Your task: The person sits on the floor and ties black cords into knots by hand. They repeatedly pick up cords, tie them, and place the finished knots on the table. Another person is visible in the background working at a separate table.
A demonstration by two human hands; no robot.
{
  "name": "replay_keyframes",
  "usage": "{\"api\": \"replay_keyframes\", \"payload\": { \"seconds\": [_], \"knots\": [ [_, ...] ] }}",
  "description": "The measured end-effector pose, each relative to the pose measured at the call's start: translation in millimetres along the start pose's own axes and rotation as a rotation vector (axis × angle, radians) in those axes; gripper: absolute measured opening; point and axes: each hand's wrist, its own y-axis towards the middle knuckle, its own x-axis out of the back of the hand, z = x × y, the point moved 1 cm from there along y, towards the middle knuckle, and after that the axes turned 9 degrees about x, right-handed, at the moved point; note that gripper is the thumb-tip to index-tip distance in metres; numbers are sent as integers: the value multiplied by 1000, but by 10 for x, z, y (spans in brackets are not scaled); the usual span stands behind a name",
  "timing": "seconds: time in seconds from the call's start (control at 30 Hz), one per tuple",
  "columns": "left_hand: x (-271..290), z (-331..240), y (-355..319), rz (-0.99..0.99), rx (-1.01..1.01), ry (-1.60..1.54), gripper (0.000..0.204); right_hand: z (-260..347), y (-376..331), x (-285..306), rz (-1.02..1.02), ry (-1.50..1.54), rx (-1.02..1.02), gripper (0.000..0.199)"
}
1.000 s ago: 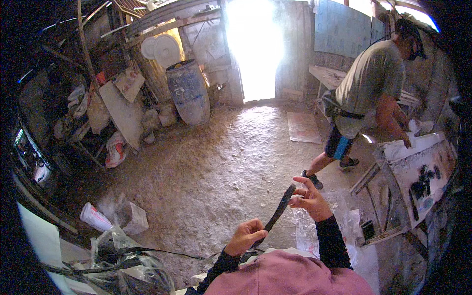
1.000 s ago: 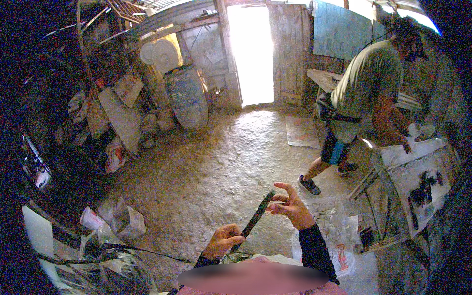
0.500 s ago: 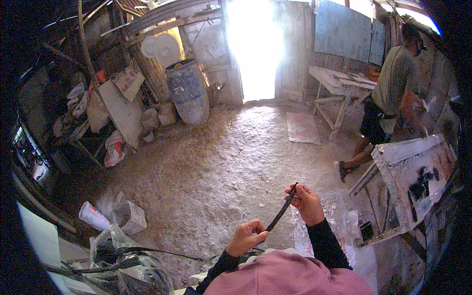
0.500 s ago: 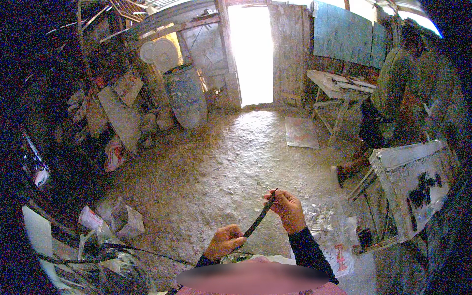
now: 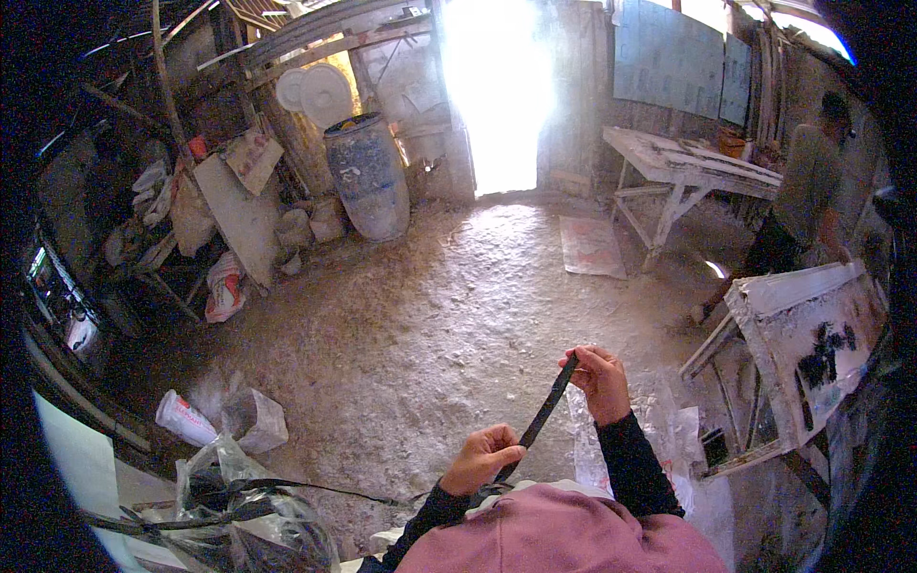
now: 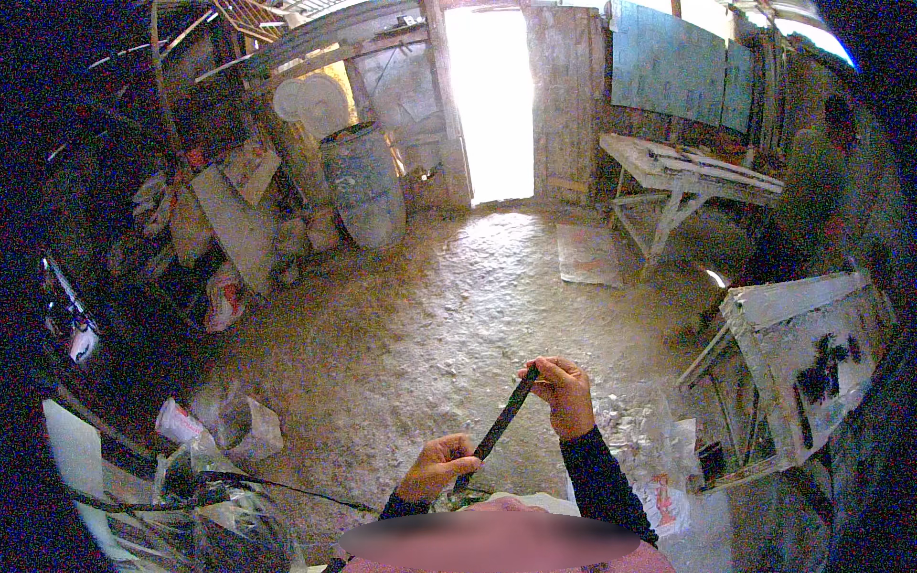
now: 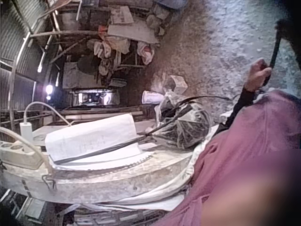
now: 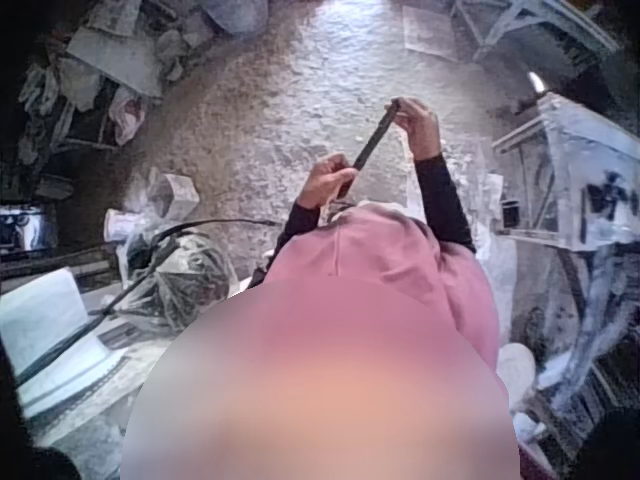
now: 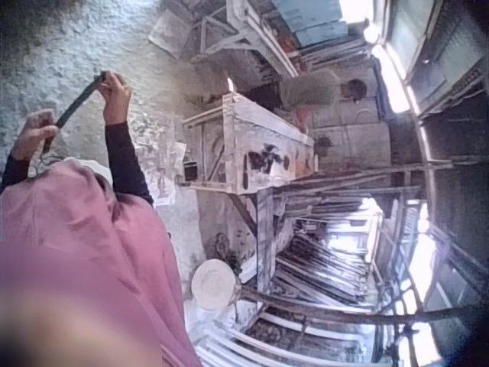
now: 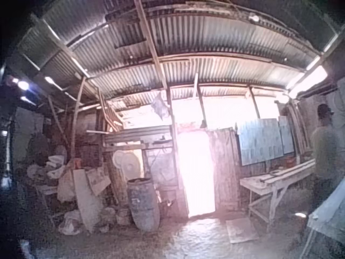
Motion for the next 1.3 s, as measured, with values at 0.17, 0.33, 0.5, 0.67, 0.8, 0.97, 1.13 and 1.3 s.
{"api": "replay_keyframes", "payload": {
  "seconds": [0.17, 0.33, 0.5, 0.67, 0.8, 0.97, 1.13, 1.3],
  "knots": [
    [10, 0, 5, 0, 26, -103, 12, -105, 40, 13, 15, 25, -54, 15],
    [23, -41, -37, 26, -5, -201, 11, -355, 74, 34, 48, 100, -227, 16],
    [48, -26, -25, -10, 25, -126, 11, -381, 99, 47, 41, 99, -202, 17],
    [96, 9, -4, -118, -33, 172, 8, -173, 60, -78, 3, -8, 78, 17],
    [185, -45, 9, -454, -303, 577, 9, 193, -129, -183, 204, -257, 383, 17],
    [362, -122, -43, -783, -388, 400, 9, 490, -383, -261, 839, -384, 240, 8],
    [486, -197, -125, -1036, -619, 512, 14, 308, -420, -315, 1208, -651, 185, 21],
    [457, -211, -143, -1130, -788, 766, 15, 27, -511, -421, 819, -620, 160, 18]
  ]
}}
